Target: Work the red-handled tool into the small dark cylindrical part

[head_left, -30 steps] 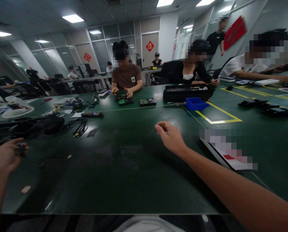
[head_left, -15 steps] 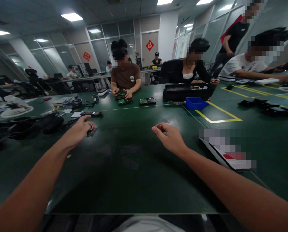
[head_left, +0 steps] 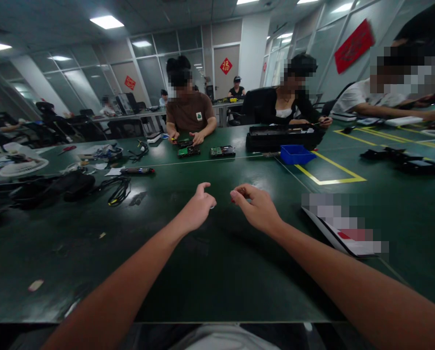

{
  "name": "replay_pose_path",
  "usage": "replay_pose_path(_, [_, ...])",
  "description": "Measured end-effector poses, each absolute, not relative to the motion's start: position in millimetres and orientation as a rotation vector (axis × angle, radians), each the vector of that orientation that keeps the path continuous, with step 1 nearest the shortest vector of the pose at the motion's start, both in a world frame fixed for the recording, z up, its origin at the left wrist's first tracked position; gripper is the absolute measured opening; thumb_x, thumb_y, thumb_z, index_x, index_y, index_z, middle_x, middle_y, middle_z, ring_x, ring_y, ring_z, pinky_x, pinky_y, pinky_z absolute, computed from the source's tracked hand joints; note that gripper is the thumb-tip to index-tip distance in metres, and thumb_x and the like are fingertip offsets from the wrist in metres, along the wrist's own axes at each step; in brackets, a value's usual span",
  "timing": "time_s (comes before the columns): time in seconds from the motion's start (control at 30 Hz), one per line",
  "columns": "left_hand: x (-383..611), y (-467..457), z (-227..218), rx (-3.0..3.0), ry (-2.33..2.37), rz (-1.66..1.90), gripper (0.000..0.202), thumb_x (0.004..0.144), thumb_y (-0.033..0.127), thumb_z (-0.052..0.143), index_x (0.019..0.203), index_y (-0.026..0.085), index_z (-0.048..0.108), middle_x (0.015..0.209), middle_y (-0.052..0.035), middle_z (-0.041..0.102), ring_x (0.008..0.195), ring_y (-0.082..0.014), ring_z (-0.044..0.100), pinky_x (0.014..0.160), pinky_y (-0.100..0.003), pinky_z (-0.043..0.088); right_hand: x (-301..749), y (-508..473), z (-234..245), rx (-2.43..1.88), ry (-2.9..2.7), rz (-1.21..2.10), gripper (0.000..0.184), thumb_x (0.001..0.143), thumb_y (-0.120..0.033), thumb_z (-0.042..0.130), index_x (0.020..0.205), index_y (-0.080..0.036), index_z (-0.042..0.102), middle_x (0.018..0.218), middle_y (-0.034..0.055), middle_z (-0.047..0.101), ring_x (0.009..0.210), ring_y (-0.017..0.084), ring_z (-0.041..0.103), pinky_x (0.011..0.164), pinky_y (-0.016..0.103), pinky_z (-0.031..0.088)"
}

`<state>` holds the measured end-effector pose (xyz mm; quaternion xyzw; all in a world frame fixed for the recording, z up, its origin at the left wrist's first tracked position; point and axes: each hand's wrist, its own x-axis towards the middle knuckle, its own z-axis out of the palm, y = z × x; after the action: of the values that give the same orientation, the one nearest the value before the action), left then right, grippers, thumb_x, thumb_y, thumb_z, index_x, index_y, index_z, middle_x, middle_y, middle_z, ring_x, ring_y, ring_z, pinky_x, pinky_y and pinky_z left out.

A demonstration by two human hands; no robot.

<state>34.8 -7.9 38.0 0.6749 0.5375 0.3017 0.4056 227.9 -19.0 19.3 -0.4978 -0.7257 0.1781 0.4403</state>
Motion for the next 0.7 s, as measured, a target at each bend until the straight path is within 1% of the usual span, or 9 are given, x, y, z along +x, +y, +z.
replay_pose_path(0.07, [36.2,-8.2,23.2,1.793,1.371,0.703,0.077,0.076,0.014,0.053,0.147,0.013,0.025,0.115,-0.0121,0.061,0.094,-0.0217,0.059,0.088,-0.036,0.046,228.1,-19.7,20.1,-1.255,-1.794,0.422,0.031,0.096,-0.043,0.051,0.082,-0.019,0.067,0.074,0.0022,0.070,0.068,0.017,0.063,0.061,0.030,0.042])
replay_pose_path(0.13, [31.7,-7.2,11.3,1.917,1.382,0.689,0.080,0.073,0.006,0.055,0.147,0.014,0.026,0.119,-0.0126,0.059,0.100,-0.0217,0.059,0.093,-0.036,0.045,228.5,-20.5,20.3,-1.248,-1.771,0.412,0.031,0.096,-0.043,0.051,0.083,-0.019,0.067,0.073,0.0023,0.069,0.066,0.017,0.062,0.060,0.030,0.042])
replay_pose_path(0.2, [24.4,-4.5,3.7,2.003,1.393,0.728,0.065,0.077,0.004,0.054,0.140,0.014,0.040,0.119,-0.0124,0.061,0.109,-0.0224,0.058,0.099,-0.037,0.043,229.0,-21.0,19.6,-1.211,-1.733,0.438,0.028,0.096,-0.041,0.051,0.087,-0.019,0.066,0.074,0.0022,0.069,0.067,0.017,0.064,0.061,0.030,0.044])
replay_pose_path(0.27, [17.6,-0.9,0.0,2.039,1.390,0.766,0.044,0.082,0.008,0.057,0.126,0.016,0.056,0.119,-0.0107,0.063,0.112,-0.0231,0.058,0.102,-0.038,0.043,229.4,-20.9,18.1,-1.157,-1.683,0.498,0.026,0.096,-0.040,0.051,0.095,-0.019,0.066,0.080,0.0031,0.071,0.072,0.018,0.067,0.065,0.031,0.048])
replay_pose_path(0.3, [15.1,0.8,-0.8,2.054,1.379,0.787,0.037,0.083,0.010,0.060,0.119,0.018,0.061,0.119,-0.0093,0.064,0.112,-0.0234,0.059,0.103,-0.039,0.043,229.4,-20.7,17.1,-1.128,-1.662,0.534,0.025,0.096,-0.039,0.052,0.099,-0.019,0.066,0.084,0.0040,0.072,0.076,0.018,0.069,0.068,0.031,0.051])
replay_pose_path(0.37, [12.5,3.4,-1.7,2.090,1.331,0.838,0.031,0.082,0.012,0.065,0.112,0.021,0.066,0.119,-0.0066,0.066,0.113,-0.0231,0.059,0.104,-0.039,0.043,229.3,-20.0,15.0,-1.078,-1.635,0.602,0.026,0.096,-0.040,0.052,0.106,-0.019,0.065,0.091,0.0056,0.073,0.083,0.020,0.071,0.074,0.034,0.053])
replay_pose_path(0.43, [12.5,4.1,-2.3,2.111,1.287,0.888,0.034,0.082,0.012,0.067,0.115,0.023,0.067,0.121,-0.0053,0.066,0.115,-0.0225,0.059,0.106,-0.040,0.042,229.0,-19.2,13.0,-1.056,-1.638,0.645,0.027,0.096,-0.041,0.053,0.108,-0.020,0.065,0.092,0.0062,0.074,0.087,0.020,0.072,0.078,0.036,0.055])
replay_pose_path(0.53, [14.1,2.8,-3.3,2.093,1.279,0.907,0.040,0.082,0.013,0.068,0.120,0.024,0.066,0.122,-0.0048,0.067,0.115,-0.0228,0.060,0.105,-0.040,0.043,228.6,-18.2,11.0,-1.059,-1.663,0.653,0.026,0.096,-0.041,0.053,0.106,-0.021,0.066,0.090,0.0060,0.075,0.086,0.021,0.072,0.078,0.037,0.055])
replay_pose_path(0.7, [13.0,3.9,-5.0,2.045,1.319,0.945,0.036,0.082,0.017,0.071,0.117,0.022,0.068,0.118,-0.0054,0.070,0.112,-0.0238,0.063,0.103,-0.041,0.045,229.0,-17.3,10.2,-1.056,-1.667,0.641,0.025,0.096,-0.040,0.053,0.104,-0.020,0.066,0.088,0.0058,0.075,0.085,0.021,0.072,0.077,0.035,0.054])
